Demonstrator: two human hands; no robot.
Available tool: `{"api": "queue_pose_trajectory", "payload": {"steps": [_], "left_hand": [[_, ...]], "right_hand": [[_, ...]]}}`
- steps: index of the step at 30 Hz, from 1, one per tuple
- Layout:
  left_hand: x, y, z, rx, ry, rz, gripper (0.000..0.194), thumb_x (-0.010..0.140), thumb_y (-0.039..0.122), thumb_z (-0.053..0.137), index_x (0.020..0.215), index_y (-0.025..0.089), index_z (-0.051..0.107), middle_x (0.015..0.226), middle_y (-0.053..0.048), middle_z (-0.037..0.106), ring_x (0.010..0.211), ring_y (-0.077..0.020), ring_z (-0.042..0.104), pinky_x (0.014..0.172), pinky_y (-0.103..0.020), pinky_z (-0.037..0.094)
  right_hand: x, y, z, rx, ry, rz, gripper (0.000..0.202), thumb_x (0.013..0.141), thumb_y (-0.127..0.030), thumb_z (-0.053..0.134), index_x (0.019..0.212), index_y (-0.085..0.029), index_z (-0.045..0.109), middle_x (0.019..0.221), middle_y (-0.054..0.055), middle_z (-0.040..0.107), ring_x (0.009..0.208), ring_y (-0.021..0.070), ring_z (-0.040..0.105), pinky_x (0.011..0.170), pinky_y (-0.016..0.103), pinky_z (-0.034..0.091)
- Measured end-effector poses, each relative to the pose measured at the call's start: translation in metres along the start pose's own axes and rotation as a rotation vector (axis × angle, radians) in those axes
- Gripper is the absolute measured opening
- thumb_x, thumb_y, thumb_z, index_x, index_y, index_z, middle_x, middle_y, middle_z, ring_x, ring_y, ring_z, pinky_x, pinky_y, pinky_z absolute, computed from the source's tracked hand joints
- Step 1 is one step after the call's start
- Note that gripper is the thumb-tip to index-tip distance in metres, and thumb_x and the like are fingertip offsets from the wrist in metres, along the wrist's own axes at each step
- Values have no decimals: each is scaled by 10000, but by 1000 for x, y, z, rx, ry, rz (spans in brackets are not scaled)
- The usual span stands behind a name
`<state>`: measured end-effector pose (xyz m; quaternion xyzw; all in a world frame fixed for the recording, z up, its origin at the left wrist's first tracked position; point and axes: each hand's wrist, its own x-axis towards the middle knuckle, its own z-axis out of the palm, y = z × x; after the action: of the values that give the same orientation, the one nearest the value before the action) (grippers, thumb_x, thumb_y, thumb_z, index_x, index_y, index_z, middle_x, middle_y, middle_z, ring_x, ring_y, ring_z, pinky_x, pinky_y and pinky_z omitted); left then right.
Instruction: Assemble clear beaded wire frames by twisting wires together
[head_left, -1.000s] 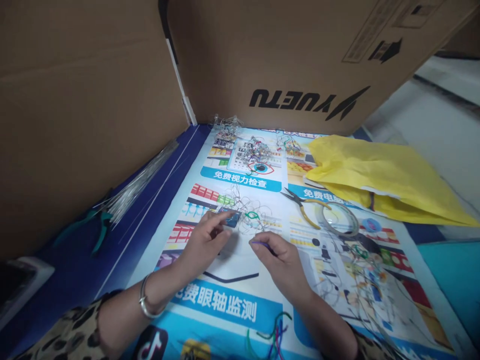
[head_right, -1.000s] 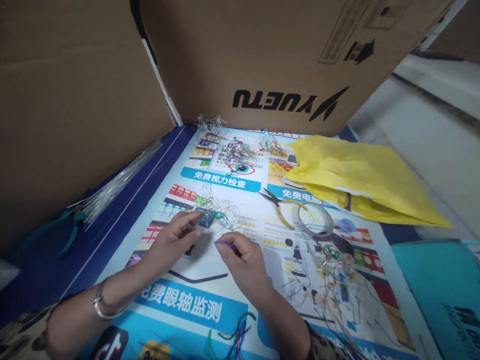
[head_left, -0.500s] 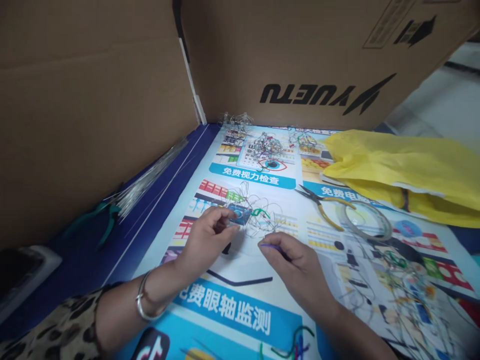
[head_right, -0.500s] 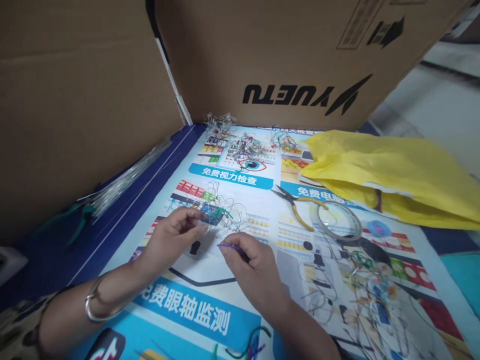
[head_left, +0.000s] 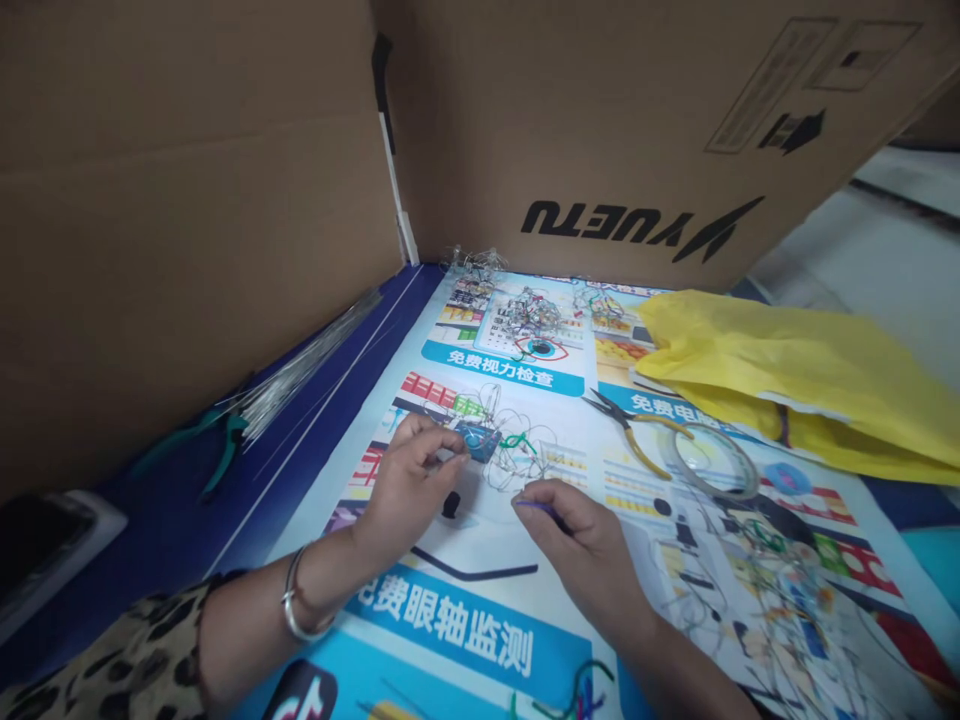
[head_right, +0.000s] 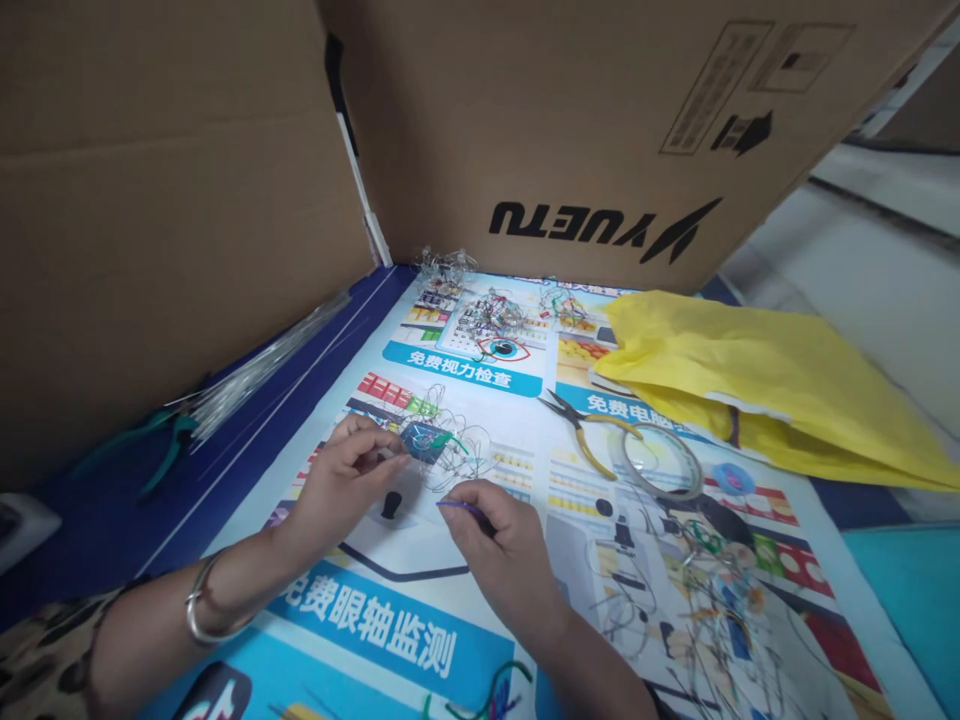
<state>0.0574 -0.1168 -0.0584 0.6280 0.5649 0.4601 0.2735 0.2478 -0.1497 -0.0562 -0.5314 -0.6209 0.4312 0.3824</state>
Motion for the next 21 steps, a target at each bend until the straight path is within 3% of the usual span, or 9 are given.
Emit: {"api": "queue_pose_trajectory", "payload": {"steps": [7, 16, 21], "left_hand": [[-1, -8, -1, 98, 33, 198, 136, 727, 95, 632, 783, 215, 664, 809, -14, 500, 773, -142, 512, 644, -255, 452], [0, -4, -12, 383, 49, 458, 94, 787, 130, 607, 831, 201, 651, 719, -4, 504, 725, -148, 493, 692, -329, 374], [-2, 1, -16, 478, 127, 562, 149, 754, 115, 630, 848, 225, 667, 821, -38, 508, 805, -188, 479, 736, -368, 347]], "right_hand": [[-2, -1, 0, -7, 3, 28, 166, 812, -333, 555, 763, -200, 642, 727, 11, 643, 680, 147, 570, 600, 224, 447], [-2, -1, -2, -23, 34, 45, 187, 805, -352, 547, 751, -199, 638, 709, 7, 638, 661, 142, 559, 584, 221, 437], [-1, -1, 0, -28, 41, 31, 180, 801, -352, 553, 755, -198, 635, 713, 5, 636, 661, 139, 554, 594, 220, 435]]}}
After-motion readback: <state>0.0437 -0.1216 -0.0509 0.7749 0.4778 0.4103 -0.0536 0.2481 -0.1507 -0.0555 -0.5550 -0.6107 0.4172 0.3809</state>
